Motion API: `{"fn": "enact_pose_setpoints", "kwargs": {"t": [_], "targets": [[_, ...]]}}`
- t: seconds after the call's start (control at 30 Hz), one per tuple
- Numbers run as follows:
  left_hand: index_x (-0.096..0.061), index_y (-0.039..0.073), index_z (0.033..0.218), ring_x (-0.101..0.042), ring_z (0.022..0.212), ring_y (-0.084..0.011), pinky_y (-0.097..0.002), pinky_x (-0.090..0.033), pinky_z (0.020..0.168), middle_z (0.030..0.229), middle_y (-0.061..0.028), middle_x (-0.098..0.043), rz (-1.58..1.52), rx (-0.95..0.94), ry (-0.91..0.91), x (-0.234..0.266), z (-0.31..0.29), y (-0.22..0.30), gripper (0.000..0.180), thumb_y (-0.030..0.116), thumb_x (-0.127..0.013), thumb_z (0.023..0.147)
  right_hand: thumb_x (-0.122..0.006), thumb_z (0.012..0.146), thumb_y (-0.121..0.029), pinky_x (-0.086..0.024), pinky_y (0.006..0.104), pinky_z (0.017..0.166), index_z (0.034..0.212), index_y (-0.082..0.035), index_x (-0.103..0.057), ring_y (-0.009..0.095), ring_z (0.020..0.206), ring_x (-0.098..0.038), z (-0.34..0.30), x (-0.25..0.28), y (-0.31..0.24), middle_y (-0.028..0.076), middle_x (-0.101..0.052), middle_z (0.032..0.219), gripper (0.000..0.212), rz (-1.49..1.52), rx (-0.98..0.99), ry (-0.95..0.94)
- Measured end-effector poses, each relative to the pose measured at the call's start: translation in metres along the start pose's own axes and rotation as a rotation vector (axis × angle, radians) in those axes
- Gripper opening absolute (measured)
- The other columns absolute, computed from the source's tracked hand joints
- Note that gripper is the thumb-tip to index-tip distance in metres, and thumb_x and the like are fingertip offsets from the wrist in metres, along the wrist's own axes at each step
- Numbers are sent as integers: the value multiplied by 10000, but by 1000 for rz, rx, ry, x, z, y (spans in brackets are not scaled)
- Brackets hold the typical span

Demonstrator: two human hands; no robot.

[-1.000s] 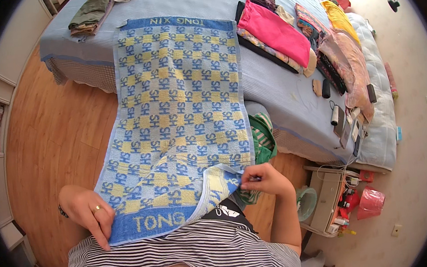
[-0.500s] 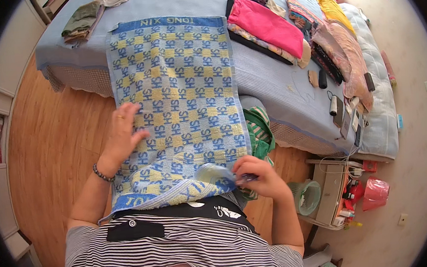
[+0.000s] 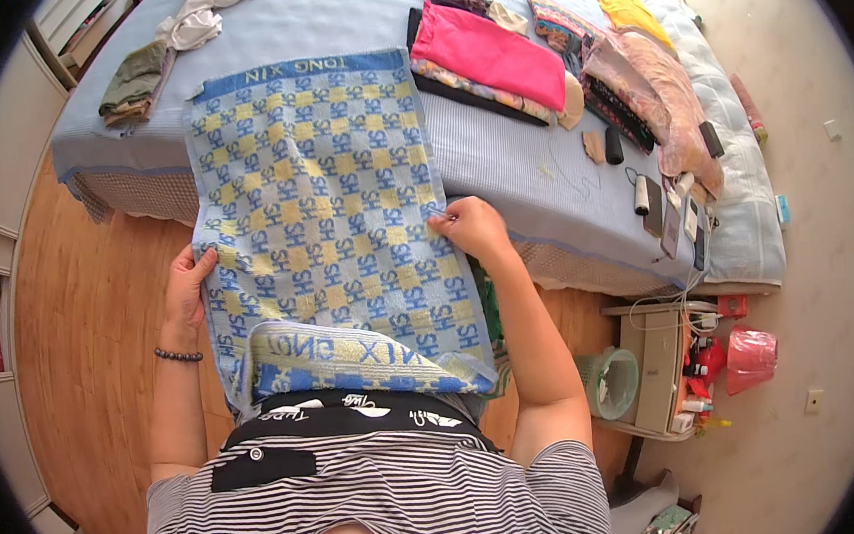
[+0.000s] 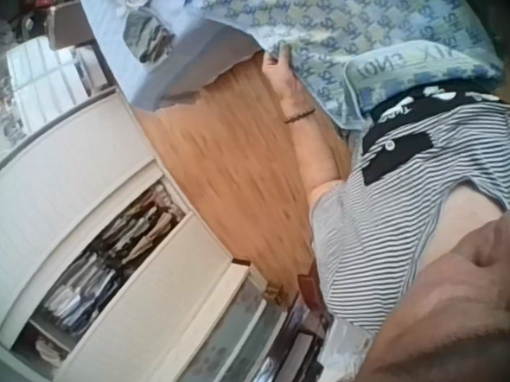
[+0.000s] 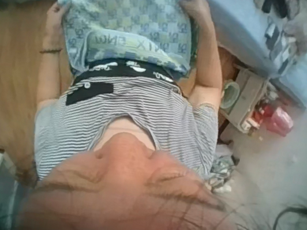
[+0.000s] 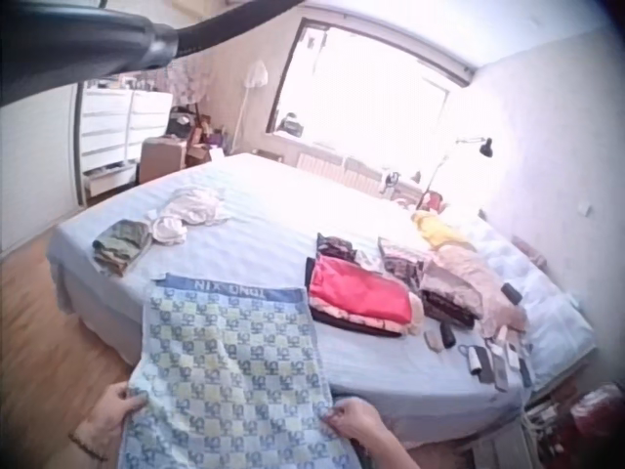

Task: The person sits on a bed and uses scissors to trim loose threads and edges from a green piece of fabric, then folds it. They proceed to trim a blue patterned towel, cutting along the edges and removing loose threads before folding it as well.

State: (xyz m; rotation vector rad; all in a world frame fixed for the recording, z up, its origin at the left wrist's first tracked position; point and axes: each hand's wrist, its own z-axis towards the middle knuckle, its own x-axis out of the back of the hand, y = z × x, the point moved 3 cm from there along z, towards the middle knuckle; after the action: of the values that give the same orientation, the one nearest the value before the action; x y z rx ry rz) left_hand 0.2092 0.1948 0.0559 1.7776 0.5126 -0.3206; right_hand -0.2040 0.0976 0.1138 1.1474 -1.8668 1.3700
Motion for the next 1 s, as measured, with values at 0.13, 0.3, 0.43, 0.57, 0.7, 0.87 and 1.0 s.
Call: {"fn": "enact_pose_setpoints", "kwargs": {"t": [0.13, 0.3, 0.43, 0.57, 0.7, 0.87, 1.0], "targets": [[-618, -11, 1068, -655, 813, -139, -279, -552, 724, 956, -69, -686, -54, -182, 83, -21, 8, 54, 230, 95, -658, 867, -735, 792, -202, -393, 261, 503, 718, -68, -653, 77, 563, -529, 31, 7, 7, -19, -599, 638, 174, 774, 93, -31], [-615, -17, 1071, -635, 847, -143, -273, -522, 748, 968, -66, -666, 103, -350, 137, -30, 90, 145, 236, 121, -642, 882, -715, 809, -130, -286, 203, 431, 764, -84, -656, 30, 475, -416, 101, 80, -36, -52, -575, 644, 87, 1056, 245, 204], [-625, -37, 1054, -613, 809, -140, -288, -498, 716, 933, -66, -665, 337, -453, 187, -29, 217, 178, 278, 161, -666, 864, -687, 827, -109, -372, 212, 507, 800, -32, -661, 46, 562, -489, 198, 108, -67, -14, -603, 685, 86, 1058, 255, 442], [-617, -32, 1048, -598, 839, -207, -339, -504, 772, 954, -124, -621, 1234, -894, 582, 4, 249, 171, 263, 114, -655, 833, -639, 869, -116, -415, 217, 579, 919, 28, -656, 60, 637, -519, 241, 59, -102, 10, -629, 754, 154, 835, 411, 529], [-591, -20, 1119, -594, 869, -201, -306, -516, 753, 1051, -122, -560, 886, -613, 72, -61, 234, 103, 319, 37, -652, 811, -557, 930, -148, -412, 218, 562, 1072, 15, -615, 56, 595, -499, 199, 4, -126, 13, -616, 735, 224, 918, 358, 159], [-568, -1, 1169, -570, 920, -206, -291, -499, 789, 1061, -96, -539, 946, -444, 9, -90, 245, 68, 453, 56, -725, 747, -489, 950, -124, -430, 235, 536, 1105, -3, -593, 76, 565, -519, 207, -49, -135, 53, -632, 722, 222, 791, 220, -6], [-545, 3, 1192, -563, 884, -257, -341, -492, 788, 1050, -145, -530, 1392, -547, 77, -93, 256, 66, 578, 134, -781, 681, -518, 936, -136, -423, 232, 558, 1095, -6, -595, 74, 599, -526, 198, -38, -171, 41, -623, 740, 219, 804, 356, 57]]}}
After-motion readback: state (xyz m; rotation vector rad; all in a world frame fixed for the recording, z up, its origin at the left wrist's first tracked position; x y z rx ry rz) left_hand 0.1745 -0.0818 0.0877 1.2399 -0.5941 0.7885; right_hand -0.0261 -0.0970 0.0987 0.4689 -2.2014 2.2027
